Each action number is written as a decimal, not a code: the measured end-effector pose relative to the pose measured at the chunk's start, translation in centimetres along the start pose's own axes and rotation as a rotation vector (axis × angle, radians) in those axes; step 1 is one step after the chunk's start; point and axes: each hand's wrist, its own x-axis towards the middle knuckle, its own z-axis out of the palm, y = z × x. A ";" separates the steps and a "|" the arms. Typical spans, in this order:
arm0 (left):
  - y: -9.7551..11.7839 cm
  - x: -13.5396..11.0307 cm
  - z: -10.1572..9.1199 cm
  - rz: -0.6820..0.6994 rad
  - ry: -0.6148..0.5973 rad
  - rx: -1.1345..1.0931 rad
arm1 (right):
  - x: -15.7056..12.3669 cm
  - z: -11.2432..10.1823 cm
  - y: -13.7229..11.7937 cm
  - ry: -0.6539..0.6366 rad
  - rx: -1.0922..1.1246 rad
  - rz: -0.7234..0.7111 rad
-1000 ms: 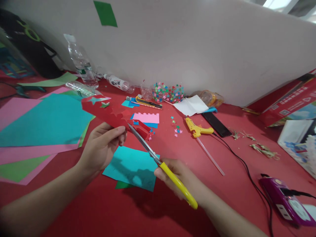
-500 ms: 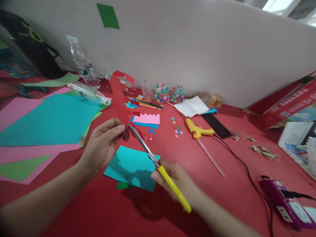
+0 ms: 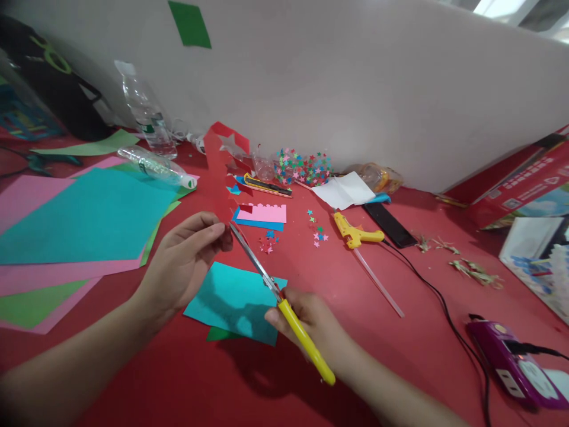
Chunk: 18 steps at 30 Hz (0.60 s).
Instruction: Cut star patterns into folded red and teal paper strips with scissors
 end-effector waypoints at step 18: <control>0.6 0.3 -0.6 0.099 -0.066 0.200 | -0.3 -1.8 -0.9 -0.134 -0.113 -0.089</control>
